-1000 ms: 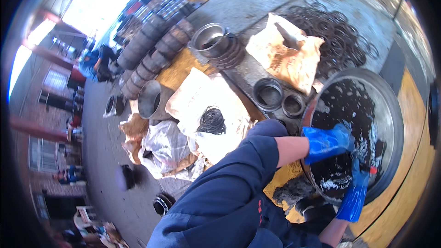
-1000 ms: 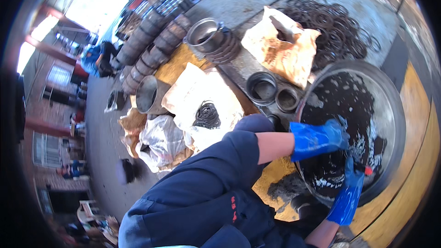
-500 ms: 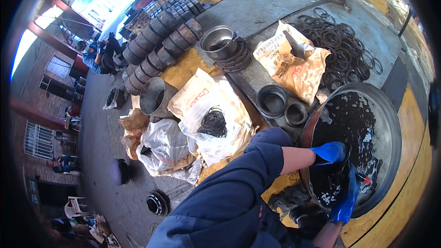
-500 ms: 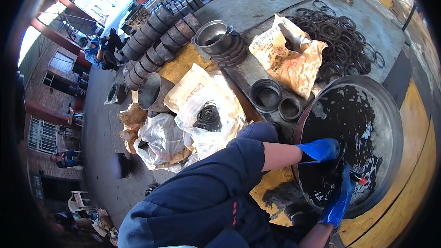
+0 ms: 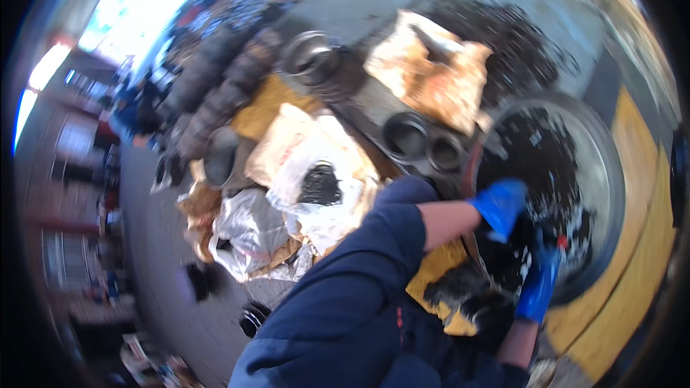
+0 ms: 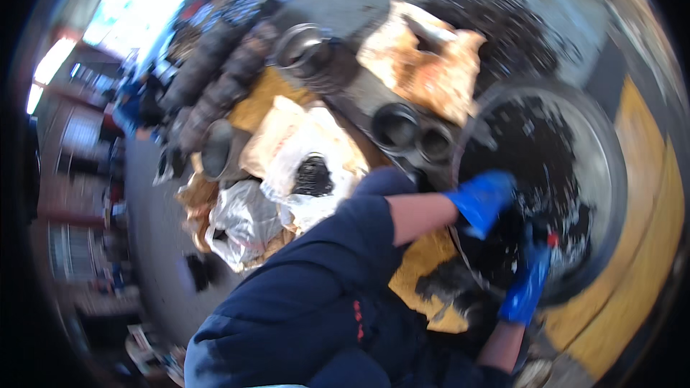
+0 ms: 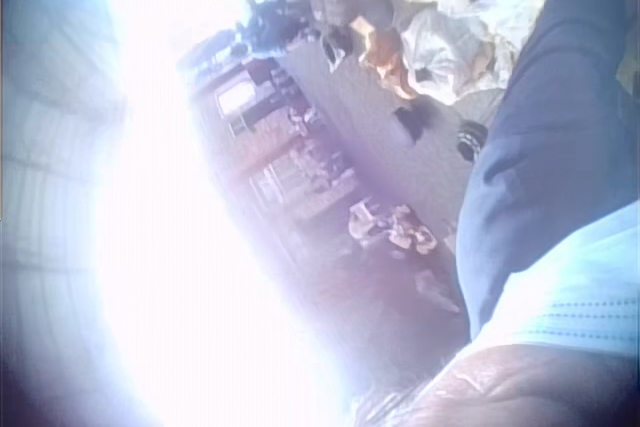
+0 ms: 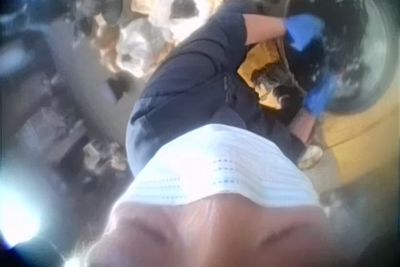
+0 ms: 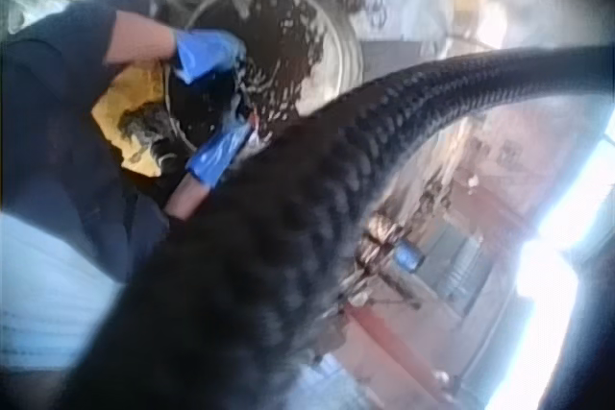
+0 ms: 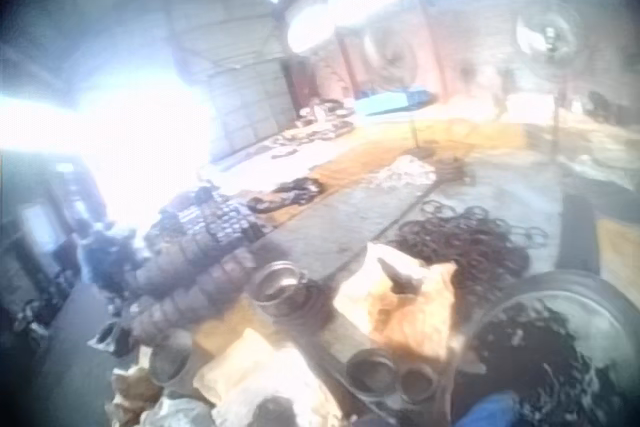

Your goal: The person cleans various metal rings and components by hand using a brush inside a large basin filled with dark liquid, turning and wiping the pieces repeatedly.

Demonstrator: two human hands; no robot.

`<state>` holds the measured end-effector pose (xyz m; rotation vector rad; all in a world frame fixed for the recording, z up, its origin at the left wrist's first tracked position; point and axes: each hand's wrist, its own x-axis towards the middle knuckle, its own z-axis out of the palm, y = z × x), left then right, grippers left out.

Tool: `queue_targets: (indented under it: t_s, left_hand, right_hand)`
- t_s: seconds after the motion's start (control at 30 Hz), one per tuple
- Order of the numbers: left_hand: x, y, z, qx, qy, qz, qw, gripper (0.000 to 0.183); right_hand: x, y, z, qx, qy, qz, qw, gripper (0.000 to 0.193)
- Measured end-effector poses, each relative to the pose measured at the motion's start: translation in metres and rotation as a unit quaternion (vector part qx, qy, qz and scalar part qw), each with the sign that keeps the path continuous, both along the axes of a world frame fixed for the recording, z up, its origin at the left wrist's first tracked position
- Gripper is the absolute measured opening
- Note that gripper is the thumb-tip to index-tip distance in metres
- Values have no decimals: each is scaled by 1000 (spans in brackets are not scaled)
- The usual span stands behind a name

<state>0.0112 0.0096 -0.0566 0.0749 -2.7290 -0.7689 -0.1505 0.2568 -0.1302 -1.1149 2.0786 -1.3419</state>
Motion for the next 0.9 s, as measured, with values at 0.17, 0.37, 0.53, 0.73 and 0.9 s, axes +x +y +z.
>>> queue_targets:
  t_s: [0.17, 0.37, 0.53, 0.73, 0.9]
  left_hand:
    - [14, -29, 47, 466, -171, 100, 863, 22]
    - [14, -2, 86, 643, -101, -20, 759, 26]
    - [12, -5, 50, 688, -147, -7, 711, 29]
    - [10, 3, 38, 605, -120, 47, 785, 30]
    - [3, -3, 31, 548, -109, 66, 827, 30]
  right_hand:
    - [51, -47, 75, -27, -156, -226, 961, 32]
    - [109, -76, 151, -218, -139, -131, 957, 27]
    - [110, -87, 134, -210, 74, -185, 957, 27]
    - [87, -87, 118, -149, -106, -329, 926, 30]
    - [44, -60, 50, -18, -183, -374, 909, 32]
